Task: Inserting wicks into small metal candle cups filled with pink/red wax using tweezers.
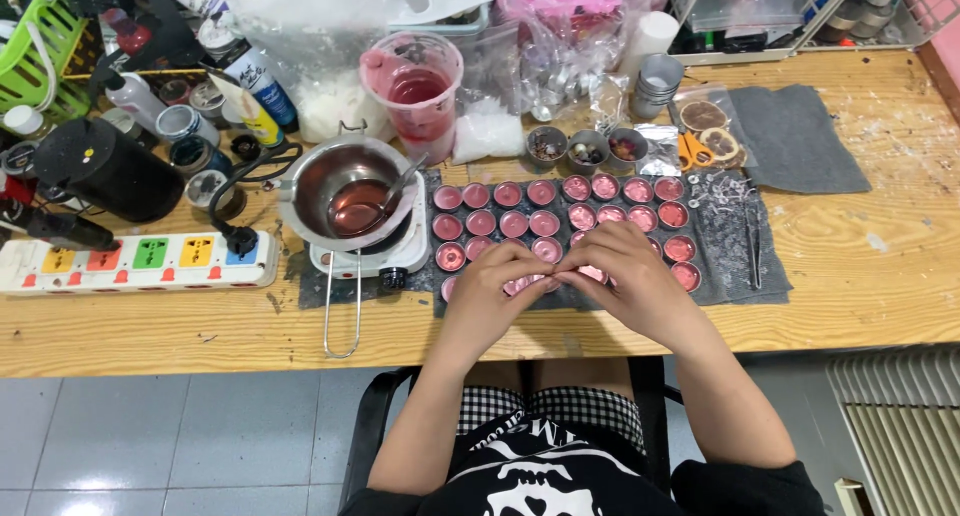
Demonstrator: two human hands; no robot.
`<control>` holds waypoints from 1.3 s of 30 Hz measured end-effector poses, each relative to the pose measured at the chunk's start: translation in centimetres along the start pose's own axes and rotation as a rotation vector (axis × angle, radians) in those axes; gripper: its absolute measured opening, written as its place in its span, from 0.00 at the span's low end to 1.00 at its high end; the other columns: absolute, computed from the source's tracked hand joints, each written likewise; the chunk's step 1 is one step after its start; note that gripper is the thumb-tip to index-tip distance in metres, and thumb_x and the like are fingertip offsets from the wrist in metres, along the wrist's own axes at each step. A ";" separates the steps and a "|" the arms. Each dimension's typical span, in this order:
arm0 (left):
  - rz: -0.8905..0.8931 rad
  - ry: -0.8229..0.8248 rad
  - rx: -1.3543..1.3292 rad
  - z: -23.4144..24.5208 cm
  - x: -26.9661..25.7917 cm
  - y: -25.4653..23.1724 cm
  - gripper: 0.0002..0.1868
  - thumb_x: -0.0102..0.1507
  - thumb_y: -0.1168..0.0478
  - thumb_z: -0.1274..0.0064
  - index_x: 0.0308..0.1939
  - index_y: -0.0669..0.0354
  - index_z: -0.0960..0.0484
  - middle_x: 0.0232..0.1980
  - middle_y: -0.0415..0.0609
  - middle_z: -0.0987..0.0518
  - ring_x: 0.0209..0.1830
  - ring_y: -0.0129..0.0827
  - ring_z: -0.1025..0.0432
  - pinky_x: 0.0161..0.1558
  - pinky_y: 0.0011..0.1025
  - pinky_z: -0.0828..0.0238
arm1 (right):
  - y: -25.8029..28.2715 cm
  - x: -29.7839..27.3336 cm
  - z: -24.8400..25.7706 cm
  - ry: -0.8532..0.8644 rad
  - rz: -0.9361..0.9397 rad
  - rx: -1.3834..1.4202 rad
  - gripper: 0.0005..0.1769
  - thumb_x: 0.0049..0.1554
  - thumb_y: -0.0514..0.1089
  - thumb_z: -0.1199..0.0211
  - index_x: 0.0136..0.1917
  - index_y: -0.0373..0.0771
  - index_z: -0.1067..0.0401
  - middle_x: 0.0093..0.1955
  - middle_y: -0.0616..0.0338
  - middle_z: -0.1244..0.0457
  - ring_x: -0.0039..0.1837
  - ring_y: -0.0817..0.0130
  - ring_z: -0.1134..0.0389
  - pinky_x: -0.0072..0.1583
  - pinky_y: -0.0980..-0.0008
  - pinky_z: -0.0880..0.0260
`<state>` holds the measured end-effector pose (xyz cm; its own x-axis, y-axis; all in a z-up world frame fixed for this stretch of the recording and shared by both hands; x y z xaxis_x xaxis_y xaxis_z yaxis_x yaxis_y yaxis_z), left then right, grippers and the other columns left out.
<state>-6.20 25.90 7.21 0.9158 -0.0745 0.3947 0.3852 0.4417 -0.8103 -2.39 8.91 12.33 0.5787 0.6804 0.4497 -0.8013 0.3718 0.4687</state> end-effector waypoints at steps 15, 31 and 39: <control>0.066 -0.097 0.178 4.0 -3.2 3.2 0.12 0.57 0.60 0.34 0.45 0.53 0.11 0.40 0.43 0.23 0.46 0.38 0.28 0.47 0.36 0.30 | 1.6 3.2 -5.2 0.128 0.039 0.060 0.05 0.54 0.40 0.31 0.45 0.43 0.23 0.42 0.65 0.35 0.50 0.64 0.36 0.53 0.62 0.43; -0.016 -0.192 0.442 2.6 -5.2 2.5 0.16 0.60 0.58 0.37 0.51 0.52 0.14 0.50 0.40 0.20 0.55 0.37 0.30 0.61 0.41 0.41 | -0.7 -1.8 -0.7 -0.266 -0.114 -0.017 0.06 0.55 0.36 0.29 0.47 0.39 0.23 0.45 0.61 0.31 0.51 0.65 0.34 0.58 0.64 0.41; 0.058 -0.188 0.520 1.8 -6.0 3.7 0.15 0.63 0.59 0.40 0.54 0.50 0.15 0.48 0.38 0.17 0.53 0.31 0.27 0.64 0.43 0.46 | -5.6 -9.5 1.0 -0.586 -0.368 -0.013 0.04 0.61 0.30 0.31 0.50 0.32 0.24 0.50 0.55 0.32 0.52 0.68 0.35 0.58 0.71 0.37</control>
Point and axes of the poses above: each hand's wrist, its own x-axis towards the middle knuckle, its own z-axis out of the back of the hand, y = z × x, the point moved 5 cm from there along x, towards the middle knuckle
